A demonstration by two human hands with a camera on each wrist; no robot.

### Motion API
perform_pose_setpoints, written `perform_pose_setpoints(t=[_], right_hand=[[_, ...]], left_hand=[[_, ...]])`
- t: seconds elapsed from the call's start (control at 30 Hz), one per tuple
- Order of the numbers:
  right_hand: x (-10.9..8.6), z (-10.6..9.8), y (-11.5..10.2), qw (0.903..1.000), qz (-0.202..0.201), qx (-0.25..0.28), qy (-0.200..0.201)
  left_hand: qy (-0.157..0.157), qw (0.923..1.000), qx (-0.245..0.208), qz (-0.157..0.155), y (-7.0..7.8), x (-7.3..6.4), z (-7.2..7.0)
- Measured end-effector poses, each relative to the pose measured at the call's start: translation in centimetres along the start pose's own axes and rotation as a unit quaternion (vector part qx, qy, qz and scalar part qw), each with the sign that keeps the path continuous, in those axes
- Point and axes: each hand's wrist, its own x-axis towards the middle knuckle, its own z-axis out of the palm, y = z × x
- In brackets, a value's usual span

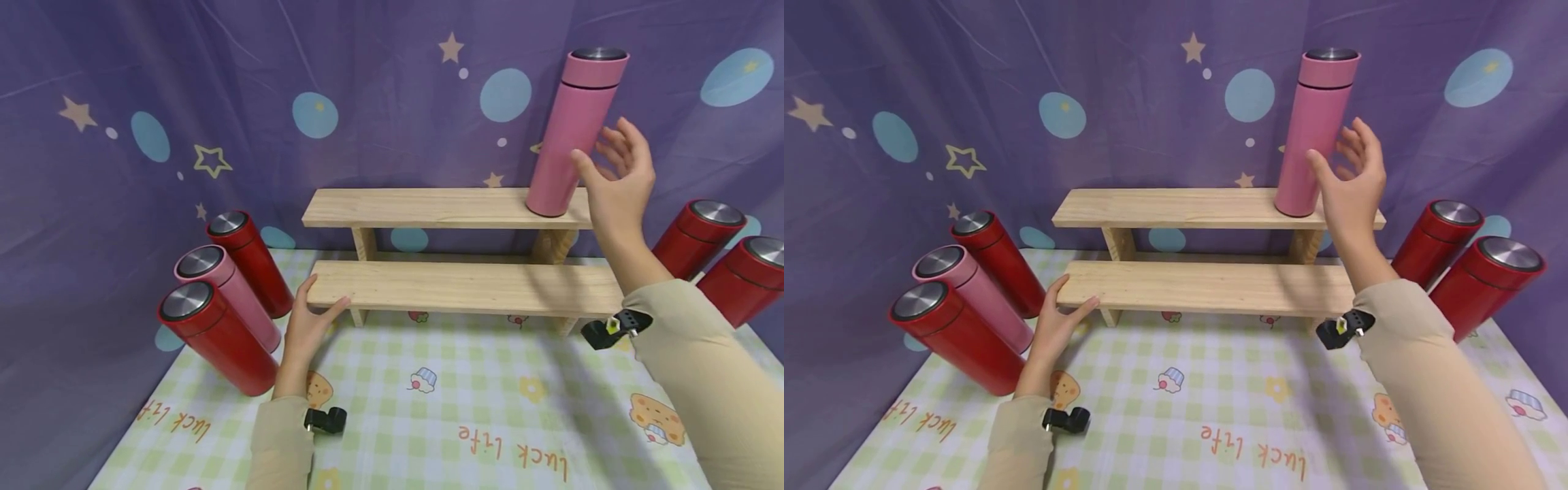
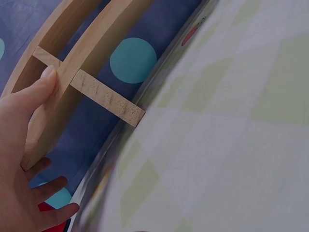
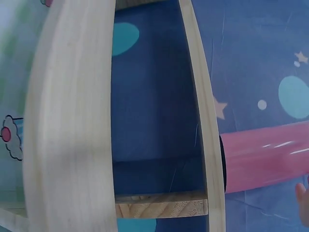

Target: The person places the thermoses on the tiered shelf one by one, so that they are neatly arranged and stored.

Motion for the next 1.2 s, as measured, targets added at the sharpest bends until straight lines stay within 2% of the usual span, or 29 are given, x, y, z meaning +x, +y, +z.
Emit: perform_pose_setpoints(t=[0.3,0.37,0.5,0.77,0.9,1.0,1.2], right_hand=[[-4.0,-2.1,-0.8,0.9934,-0.035,0.109,-0.004],[-5.0,-2.6,-1.0,0.9895,-0.043,0.137,-0.013],[-6.8,-3.9,-1.0,0.9833,-0.078,0.159,-0.04],[-10.2,-7.2,-0.6,0.9796,-0.103,0.153,-0.08],[-11.5,-8.9,-0.1,0.9817,-0.106,0.133,-0.086],[-12.4,-10.1,0.2,0.9855,-0.105,0.098,-0.09],[-14.3,-12.3,1.1,0.9894,-0.093,0.075,-0.082]], left_hand=[[-0.004,1.0,0.0,0.0,-0.1,0.1,0.1],[-0.003,1.0,0.002,0.0,-0.1,0.1,0.1],[0.0,1.0,0.005,-0.001,0.0,0.2,0.1],[-0.001,1.0,0.006,0.006,-0.1,0.2,0.0],[-0.003,1.0,0.003,0.006,0.0,0.1,0.0],[-0.004,1.0,0.002,0.005,0.0,0.1,0.0],[-0.002,1.0,0.003,0.003,-0.2,0.0,-0.1]])
